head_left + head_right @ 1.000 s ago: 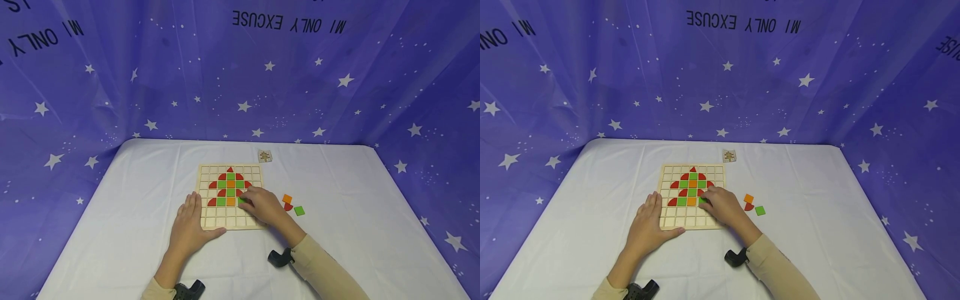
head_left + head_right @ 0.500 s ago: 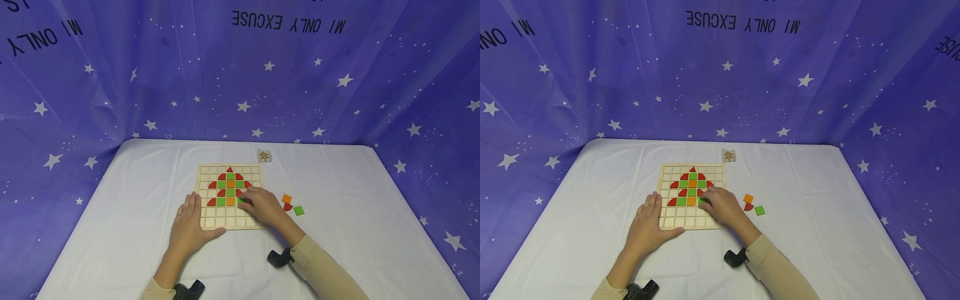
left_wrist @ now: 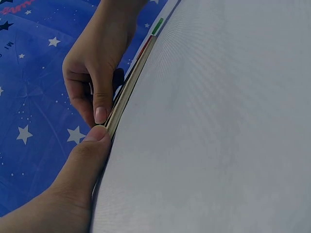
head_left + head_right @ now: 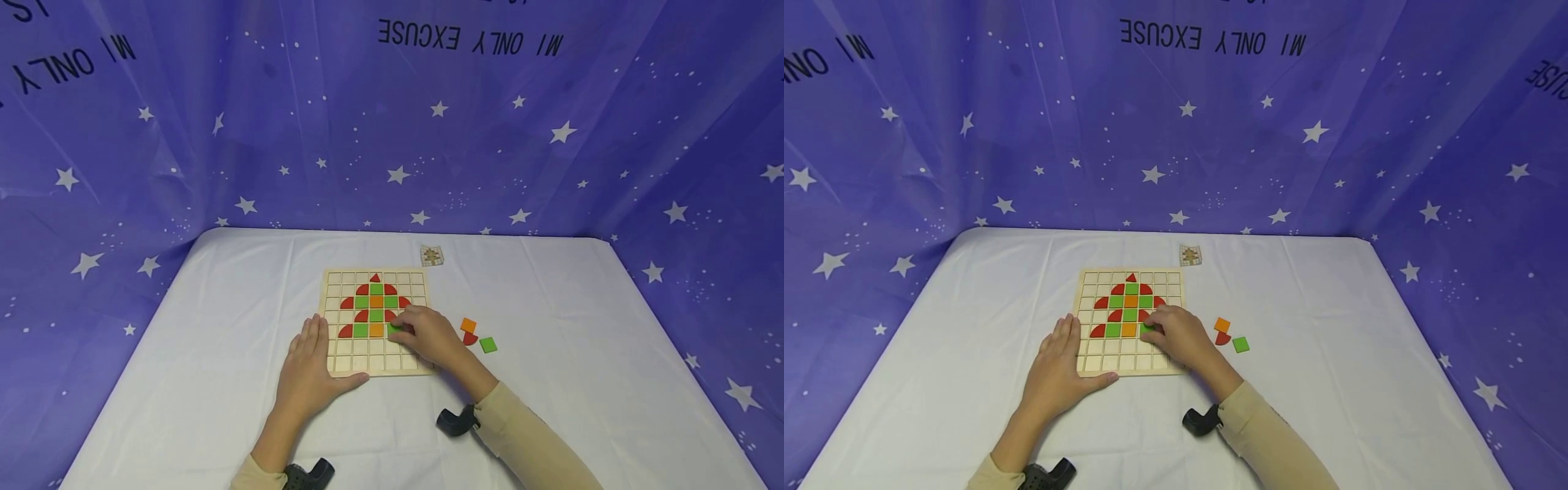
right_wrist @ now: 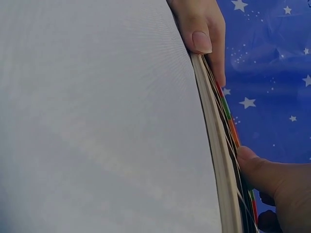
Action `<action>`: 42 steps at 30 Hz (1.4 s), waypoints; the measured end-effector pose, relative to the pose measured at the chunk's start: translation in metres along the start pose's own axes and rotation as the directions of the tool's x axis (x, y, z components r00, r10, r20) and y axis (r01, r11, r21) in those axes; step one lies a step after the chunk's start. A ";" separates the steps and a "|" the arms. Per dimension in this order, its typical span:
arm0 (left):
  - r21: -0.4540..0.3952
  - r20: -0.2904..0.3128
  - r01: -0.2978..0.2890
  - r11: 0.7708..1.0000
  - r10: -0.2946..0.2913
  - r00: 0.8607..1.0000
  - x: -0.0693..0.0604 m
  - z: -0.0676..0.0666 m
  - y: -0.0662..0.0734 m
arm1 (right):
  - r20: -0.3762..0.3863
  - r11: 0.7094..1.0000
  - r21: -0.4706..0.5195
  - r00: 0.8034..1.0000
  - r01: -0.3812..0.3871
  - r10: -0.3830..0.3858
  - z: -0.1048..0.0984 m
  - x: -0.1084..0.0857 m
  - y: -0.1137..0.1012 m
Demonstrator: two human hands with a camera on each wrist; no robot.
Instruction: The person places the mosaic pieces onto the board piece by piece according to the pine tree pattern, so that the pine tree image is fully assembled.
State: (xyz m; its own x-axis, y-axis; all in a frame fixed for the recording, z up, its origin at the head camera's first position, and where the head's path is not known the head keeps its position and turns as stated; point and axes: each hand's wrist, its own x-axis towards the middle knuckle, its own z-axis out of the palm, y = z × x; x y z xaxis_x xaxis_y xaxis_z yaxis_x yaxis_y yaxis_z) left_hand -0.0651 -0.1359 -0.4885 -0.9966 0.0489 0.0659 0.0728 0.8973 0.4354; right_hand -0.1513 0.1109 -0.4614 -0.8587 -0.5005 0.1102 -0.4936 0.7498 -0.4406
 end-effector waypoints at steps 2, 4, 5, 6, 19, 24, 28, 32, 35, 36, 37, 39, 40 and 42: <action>0.000 -0.002 -0.002 1.000 0.002 1.000 0.000 0.000 0.000 | -0.002 1.000 0.009 1.000 -0.005 0.005 0.001 0.000 0.001; 0.000 -0.003 -0.004 1.000 0.004 1.000 0.000 0.000 0.000 | -0.007 1.000 0.015 1.000 -0.007 0.007 0.002 -0.001 0.002; -0.001 -0.004 -0.004 1.000 0.004 1.000 0.000 0.000 0.000 | -0.010 1.000 0.013 1.000 -0.006 0.006 0.002 -0.001 0.002; -0.002 -0.005 -0.004 1.000 0.004 1.000 0.000 -0.001 0.000 | -0.014 1.000 0.013 1.000 -0.002 0.002 0.002 -0.001 0.003; -0.002 -0.006 -0.002 1.000 0.002 1.000 0.000 0.000 0.000 | -0.030 0.999 0.016 0.999 0.031 -0.030 0.003 -0.001 0.001; -0.002 -0.004 -0.002 1.000 0.002 1.000 0.000 0.000 0.000 | -0.029 0.999 -0.001 0.999 0.033 -0.033 0.002 -0.001 0.000; -0.003 -0.003 -0.002 1.000 0.002 1.000 0.000 0.000 0.000 | -0.021 0.999 -0.019 0.999 0.029 -0.029 0.003 -0.002 0.001; -0.008 -0.004 -0.003 1.000 0.003 1.000 0.000 -0.001 0.001 | -0.004 0.999 -0.036 1.000 0.030 -0.030 0.002 -0.004 0.003; -0.007 -0.005 -0.005 1.000 0.005 1.000 0.000 -0.002 0.001 | 0.004 0.999 -0.033 1.000 0.020 -0.020 -0.001 -0.006 0.004; -0.008 -0.006 -0.006 1.000 0.006 1.000 0.000 -0.002 0.001 | 0.002 0.999 -0.031 1.000 0.015 -0.015 -0.002 -0.007 0.004; -0.008 -0.007 -0.007 1.000 0.007 1.000 0.000 -0.002 0.001 | -0.001 0.999 -0.029 1.000 0.012 -0.013 -0.004 -0.008 0.004; -0.008 -0.007 -0.008 1.000 0.008 1.000 0.000 -0.002 0.001 | -0.014 1.000 -0.025 1.000 0.007 -0.007 -0.007 -0.009 0.007; -0.007 -0.006 -0.008 1.000 0.008 1.000 0.000 -0.002 0.001 | -0.023 1.000 -0.026 1.000 0.005 -0.006 -0.009 -0.010 0.009; -0.007 -0.004 -0.006 1.000 0.006 1.000 0.000 -0.002 0.002 | -0.041 1.000 -0.020 0.999 0.001 -0.001 -0.013 -0.012 0.013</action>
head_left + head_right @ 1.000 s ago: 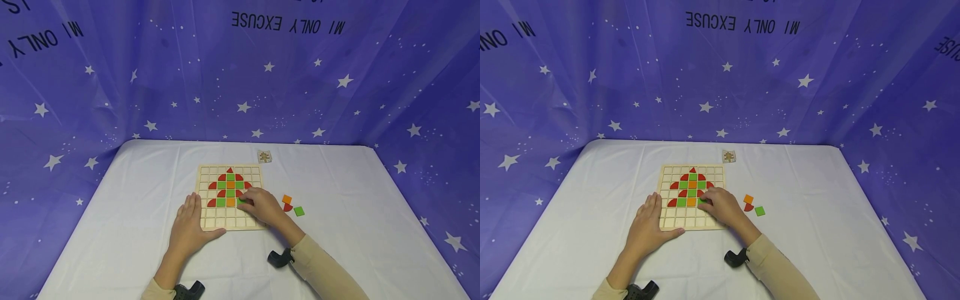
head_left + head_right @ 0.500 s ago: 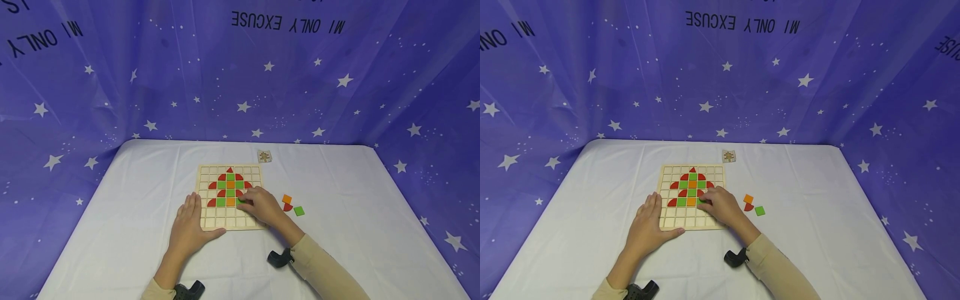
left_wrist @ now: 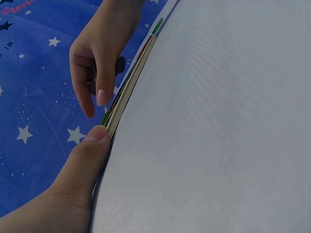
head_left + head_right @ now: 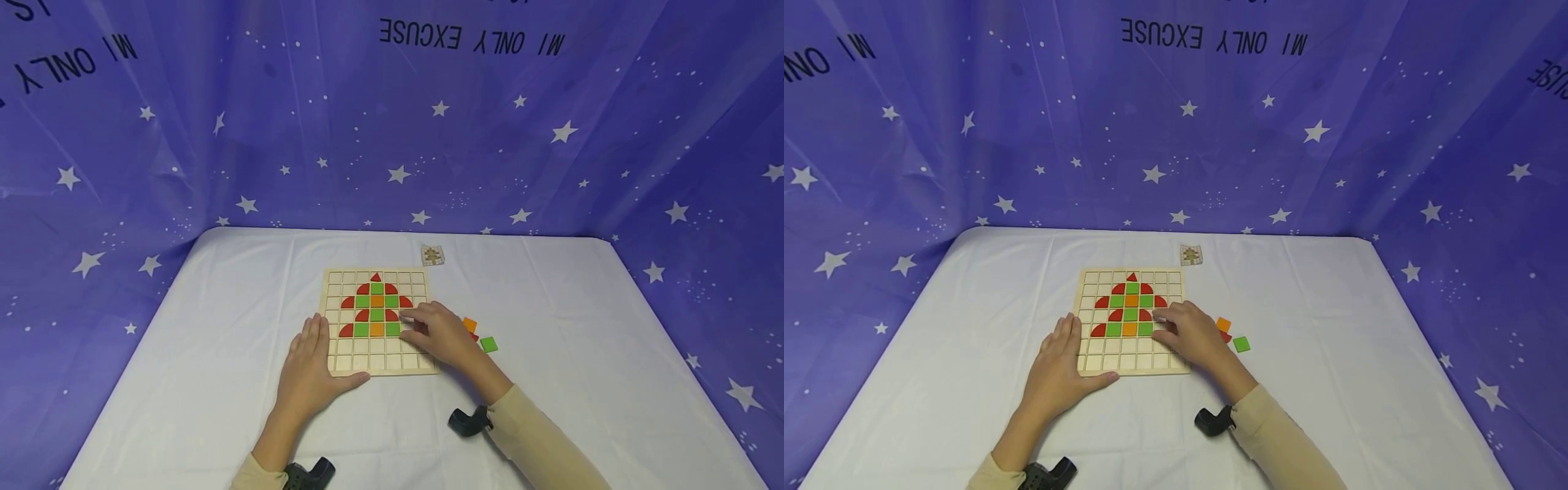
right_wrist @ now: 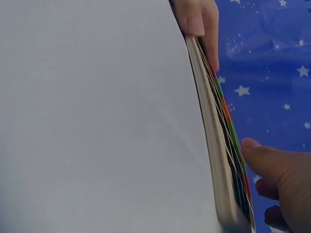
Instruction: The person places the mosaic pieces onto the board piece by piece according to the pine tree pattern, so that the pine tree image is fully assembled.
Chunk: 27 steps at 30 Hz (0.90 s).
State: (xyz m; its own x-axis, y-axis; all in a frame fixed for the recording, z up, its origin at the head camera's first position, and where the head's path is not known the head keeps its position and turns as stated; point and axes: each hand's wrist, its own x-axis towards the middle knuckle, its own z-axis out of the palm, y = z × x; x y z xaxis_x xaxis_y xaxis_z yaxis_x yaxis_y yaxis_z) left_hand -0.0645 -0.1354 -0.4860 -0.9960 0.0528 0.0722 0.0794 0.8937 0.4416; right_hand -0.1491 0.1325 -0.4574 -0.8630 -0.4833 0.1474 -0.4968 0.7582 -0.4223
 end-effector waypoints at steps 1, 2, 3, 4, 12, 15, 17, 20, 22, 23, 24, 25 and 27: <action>0.001 0.001 0.000 1.000 0.000 1.000 0.000 0.000 0.000 | -0.010 1.000 0.003 1.000 -0.002 0.002 -0.002 -0.001 0.003; 0.001 0.001 0.001 1.000 -0.001 1.000 0.000 0.000 0.000 | -0.019 1.000 0.002 1.000 -0.007 0.007 -0.004 -0.003 0.006; 0.003 0.001 0.001 1.000 -0.001 1.000 0.000 0.000 0.000 | -0.024 1.000 0.000 1.000 -0.013 0.013 -0.006 -0.005 0.010; 0.002 0.002 0.002 1.000 -0.002 1.000 0.000 0.000 0.000 | -0.028 1.000 0.001 0.999 -0.021 0.021 -0.008 -0.006 0.013; -0.002 0.003 0.005 1.000 -0.005 1.000 0.000 0.000 0.000 | -0.044 0.993 -0.016 0.993 -0.114 0.113 -0.023 -0.023 0.044; -0.004 0.006 0.007 1.000 -0.007 1.000 0.000 0.000 0.000 | -0.043 0.987 -0.023 0.987 -0.158 0.157 -0.029 -0.028 0.054; -0.006 0.008 0.008 1.000 -0.008 1.000 0.000 0.000 0.000 | -0.041 0.982 -0.030 0.982 -0.187 0.185 -0.033 -0.031 0.061; -0.008 0.009 0.008 1.000 -0.008 1.000 0.000 0.000 0.000 | -0.035 0.975 -0.037 0.975 -0.221 0.220 -0.038 -0.037 0.070; -0.007 0.009 0.007 1.000 -0.007 1.000 0.000 0.000 0.000 | -0.025 0.971 -0.035 0.972 -0.235 0.234 -0.041 -0.040 0.075; -0.007 0.008 0.006 1.000 -0.006 1.000 0.000 0.000 0.000 | -0.022 0.970 -0.034 0.971 -0.240 0.240 -0.042 -0.042 0.078; -0.006 0.008 0.006 1.000 -0.006 1.000 0.000 0.000 0.000 | -0.018 0.971 -0.030 0.971 -0.238 0.238 -0.043 -0.044 0.079; -0.006 0.006 0.005 1.000 -0.005 1.000 0.000 -0.001 0.000 | -0.015 0.971 -0.029 0.972 -0.237 0.236 -0.043 -0.045 0.081; -0.008 0.003 0.004 1.000 -0.004 1.000 0.000 -0.001 0.000 | -0.011 0.973 -0.026 0.973 -0.229 0.229 -0.044 -0.049 0.084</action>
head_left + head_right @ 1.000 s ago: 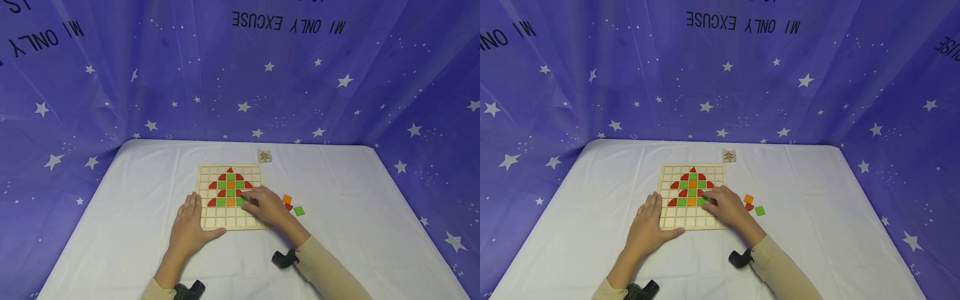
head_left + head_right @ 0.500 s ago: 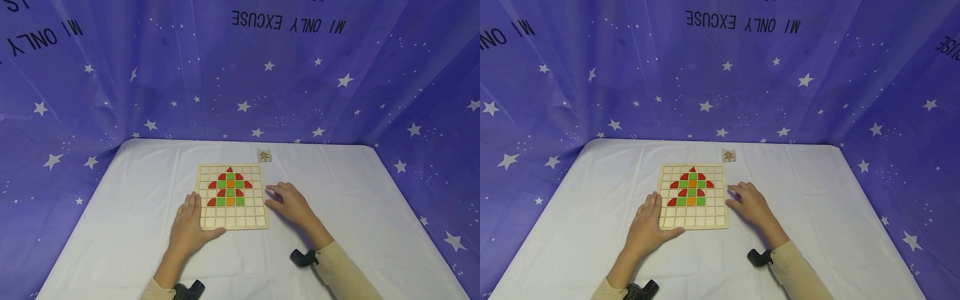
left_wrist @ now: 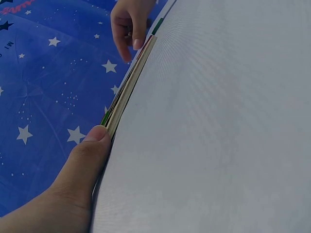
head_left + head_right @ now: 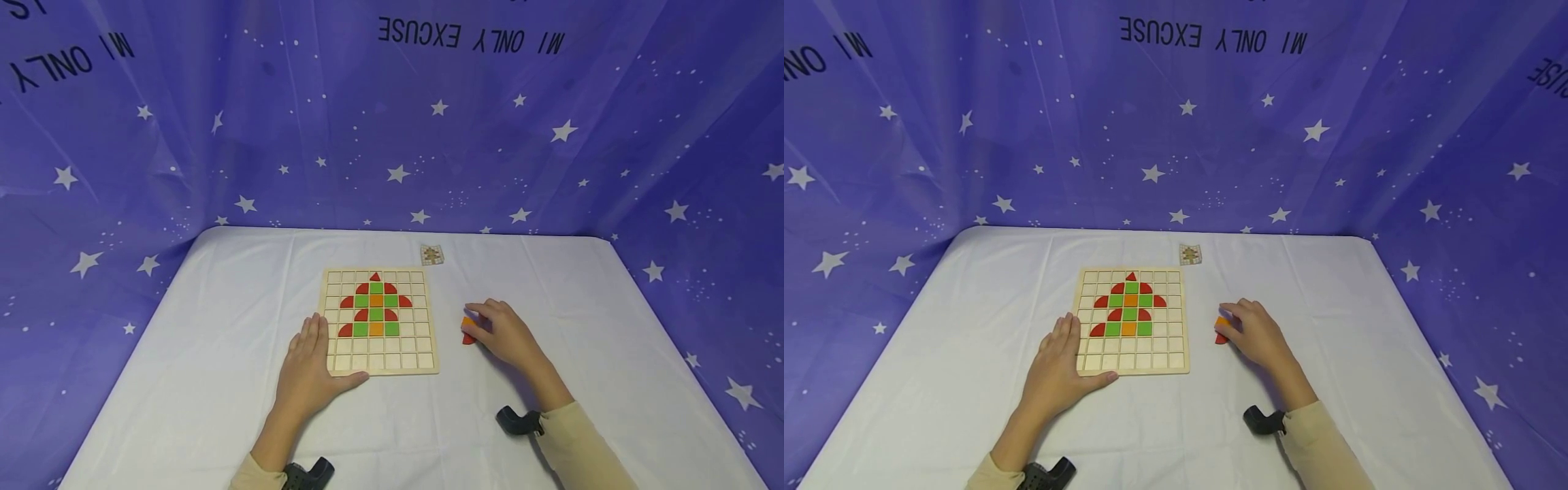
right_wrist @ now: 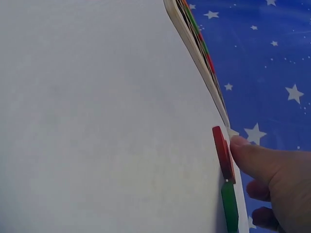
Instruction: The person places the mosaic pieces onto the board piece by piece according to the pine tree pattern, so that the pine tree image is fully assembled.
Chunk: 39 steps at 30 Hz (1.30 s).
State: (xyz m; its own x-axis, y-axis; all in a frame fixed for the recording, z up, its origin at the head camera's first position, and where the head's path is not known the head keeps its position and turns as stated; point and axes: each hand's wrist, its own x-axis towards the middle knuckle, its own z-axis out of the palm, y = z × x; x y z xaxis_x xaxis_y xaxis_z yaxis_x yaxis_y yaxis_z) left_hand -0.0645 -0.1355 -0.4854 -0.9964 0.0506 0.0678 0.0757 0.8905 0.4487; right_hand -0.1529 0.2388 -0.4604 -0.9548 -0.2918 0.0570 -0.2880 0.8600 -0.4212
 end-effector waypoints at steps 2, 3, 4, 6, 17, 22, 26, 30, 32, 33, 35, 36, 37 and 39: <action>-0.001 -0.003 -0.001 1.000 0.001 1.000 0.000 0.000 0.000 | 0.000 1.000 0.006 1.000 0.016 -0.016 -0.001 -0.003 0.002; -0.001 -0.005 -0.001 1.000 0.001 1.000 0.000 0.000 0.000 | 0.000 1.000 0.012 1.000 0.024 -0.024 -0.001 -0.004 0.003; 0.000 -0.006 -0.002 1.000 0.002 1.000 0.000 0.000 0.000 | -0.001 0.999 0.016 1.000 0.030 -0.030 -0.001 -0.006 0.004; 0.002 -0.007 -0.002 1.000 0.002 1.000 0.000 0.000 0.000 | 0.000 0.999 0.026 0.999 0.041 -0.041 -0.001 -0.008 0.005; 0.004 -0.010 -0.006 1.000 0.006 1.000 0.000 0.000 0.000 | -0.009 0.999 0.037 1.000 0.029 -0.029 -0.003 -0.016 0.002; 0.005 -0.012 -0.005 1.000 0.005 1.000 0.000 0.001 0.000 | -0.015 0.999 0.034 0.999 0.029 -0.029 -0.003 -0.018 0.000; 0.007 -0.011 -0.004 1.000 0.004 1.000 0.000 0.001 -0.001 | -0.022 0.999 0.032 0.999 0.044 -0.043 -0.002 -0.019 0.000; 0.006 -0.008 -0.001 1.000 0.001 1.000 0.000 0.002 -0.001 | -0.025 0.997 0.047 0.997 0.069 -0.068 -0.002 -0.020 0.001; 0.006 -0.008 -0.001 1.000 0.001 1.000 0.000 0.002 -0.001 | -0.029 0.995 0.053 0.996 0.086 -0.084 -0.001 -0.021 0.001; 0.006 -0.008 -0.001 1.000 0.001 1.000 0.000 0.002 -0.001 | -0.032 0.994 0.054 0.995 0.094 -0.093 -0.001 -0.021 0.001; 0.006 -0.009 -0.001 1.000 0.001 1.000 0.000 0.002 -0.001 | -0.036 0.992 0.053 0.993 0.112 -0.110 0.000 -0.022 0.001; 0.006 -0.008 -0.002 1.000 0.002 1.000 0.000 0.002 -0.001 | -0.035 0.992 0.053 0.993 0.118 -0.116 0.001 -0.022 0.001; 0.006 -0.008 -0.002 1.000 0.002 1.000 0.000 0.002 -0.001 | -0.033 0.991 0.057 0.992 0.124 -0.122 0.001 -0.022 0.001; 0.006 -0.008 -0.003 1.000 0.003 1.000 0.000 0.002 -0.001 | -0.025 0.989 0.064 0.991 0.132 -0.131 0.002 -0.023 0.001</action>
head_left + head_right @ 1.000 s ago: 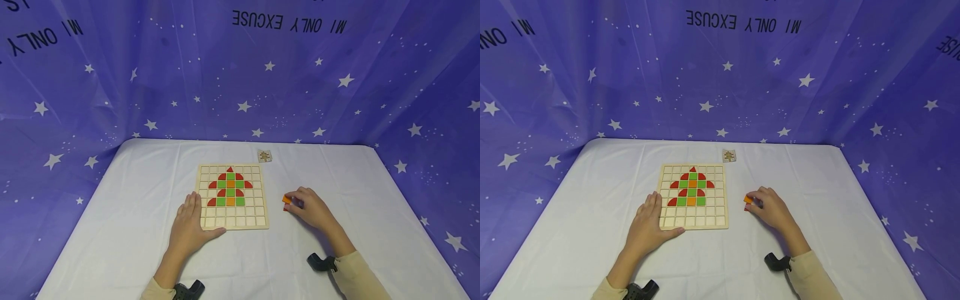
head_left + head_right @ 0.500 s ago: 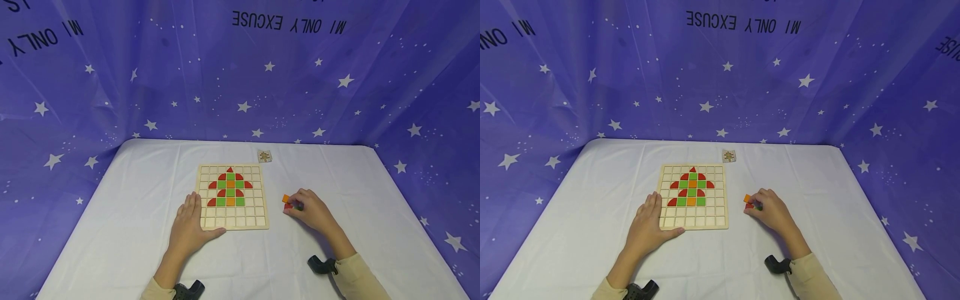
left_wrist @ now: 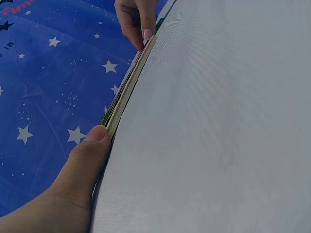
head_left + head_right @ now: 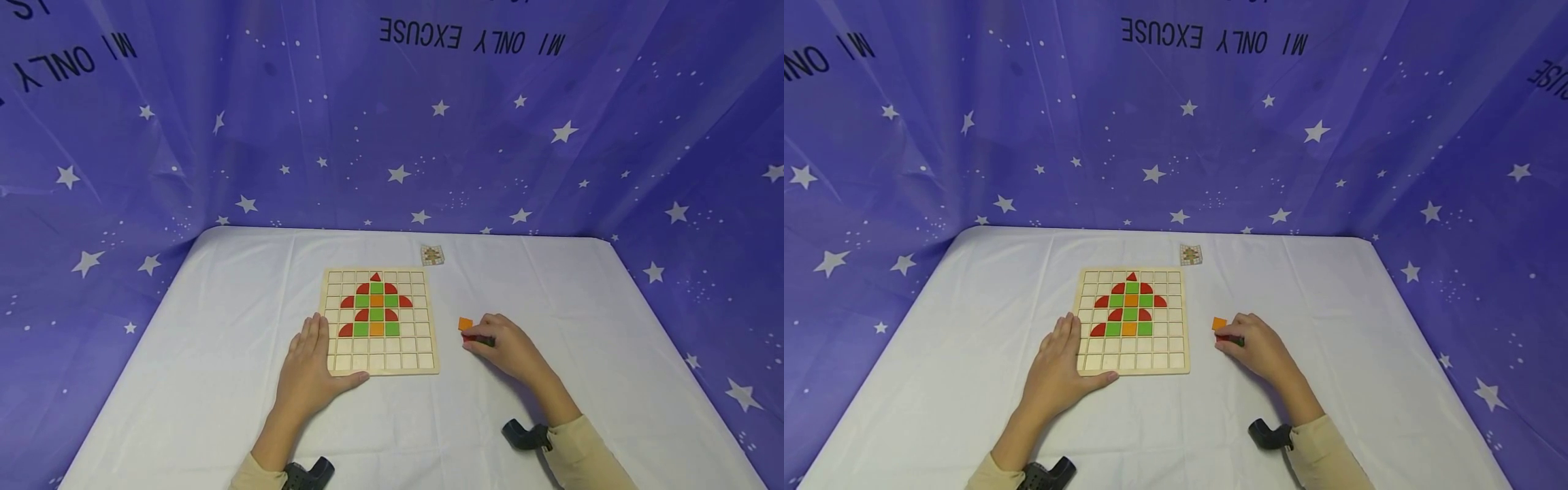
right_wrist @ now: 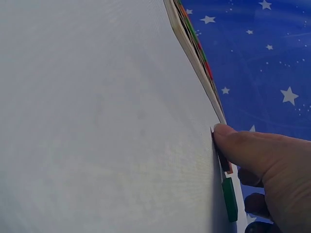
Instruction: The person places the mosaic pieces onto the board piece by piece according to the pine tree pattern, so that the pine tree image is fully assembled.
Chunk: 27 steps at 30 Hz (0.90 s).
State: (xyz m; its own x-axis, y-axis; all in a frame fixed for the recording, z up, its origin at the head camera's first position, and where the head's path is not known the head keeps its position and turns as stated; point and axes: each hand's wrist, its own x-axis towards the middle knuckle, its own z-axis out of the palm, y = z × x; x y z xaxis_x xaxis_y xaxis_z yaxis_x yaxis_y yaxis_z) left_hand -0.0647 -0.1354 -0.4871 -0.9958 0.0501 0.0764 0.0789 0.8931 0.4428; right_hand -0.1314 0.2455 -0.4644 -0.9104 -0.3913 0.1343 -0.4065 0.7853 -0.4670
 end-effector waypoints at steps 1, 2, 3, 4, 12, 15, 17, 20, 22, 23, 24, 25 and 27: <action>0.001 -0.001 -0.002 1.000 0.002 1.000 0.000 0.000 0.000 | 0.005 1.000 0.001 1.000 0.001 -0.001 0.000 0.000 0.000; 0.001 -0.001 -0.004 1.000 0.004 1.000 0.000 0.000 0.000 | 0.004 1.000 0.001 1.000 -0.002 0.002 0.000 0.000 -0.001; 0.002 -0.002 -0.006 1.000 0.006 1.000 0.000 -0.001 0.001 | -0.002 1.000 -0.011 1.000 -0.007 0.007 0.000 0.000 -0.001; 0.003 -0.002 -0.007 1.000 0.007 1.000 0.000 -0.001 0.001 | -0.015 1.000 -0.026 1.000 -0.014 0.013 0.000 0.000 -0.002; -0.001 0.006 0.001 1.000 -0.001 1.000 0.000 -0.002 0.002 | -0.113 0.982 -0.156 0.990 -0.103 0.085 0.000 0.000 -0.007; -0.008 0.007 0.006 1.000 -0.006 1.000 -0.001 -0.002 0.002 | -0.101 0.984 -0.145 0.991 -0.107 0.093 0.001 0.000 -0.008; -0.011 0.005 0.006 1.000 -0.006 1.000 -0.001 -0.002 0.002 | -0.093 0.984 -0.141 0.991 -0.108 0.096 0.001 0.000 -0.008; -0.008 0.002 0.006 1.000 -0.006 1.000 -0.001 -0.001 0.001 | -0.097 0.984 -0.145 0.991 -0.108 0.094 0.002 0.000 -0.009; -0.007 0.003 0.006 1.000 -0.006 1.000 -0.001 0.000 0.001 | -0.106 0.983 -0.142 0.990 -0.112 0.097 0.001 0.000 -0.010; -0.005 0.003 0.007 1.000 -0.007 1.000 -0.001 0.000 0.000 | -0.110 0.983 -0.142 0.989 -0.118 0.102 0.001 0.000 -0.010; -0.004 0.003 0.007 1.000 -0.007 1.000 -0.001 0.000 0.000 | -0.114 0.983 -0.141 0.988 -0.122 0.106 0.000 -0.001 -0.010; -0.002 0.003 0.007 1.000 -0.007 1.000 -0.001 0.000 0.000 | -0.116 0.982 -0.137 0.987 -0.128 0.112 0.000 -0.001 -0.011; -0.003 0.002 0.005 1.000 -0.005 1.000 -0.001 0.000 0.000 | -0.114 0.982 -0.132 0.986 -0.138 0.123 -0.001 -0.001 -0.011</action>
State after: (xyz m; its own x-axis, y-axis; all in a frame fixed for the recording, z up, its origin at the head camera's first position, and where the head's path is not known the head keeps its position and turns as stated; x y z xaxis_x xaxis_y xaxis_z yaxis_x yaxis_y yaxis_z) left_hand -0.0637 -0.1356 -0.4877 -0.9963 0.0462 0.0722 0.0737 0.8922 0.4456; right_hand -0.1262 0.2376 -0.4590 -0.9564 -0.2341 0.1746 -0.2834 0.8881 -0.3618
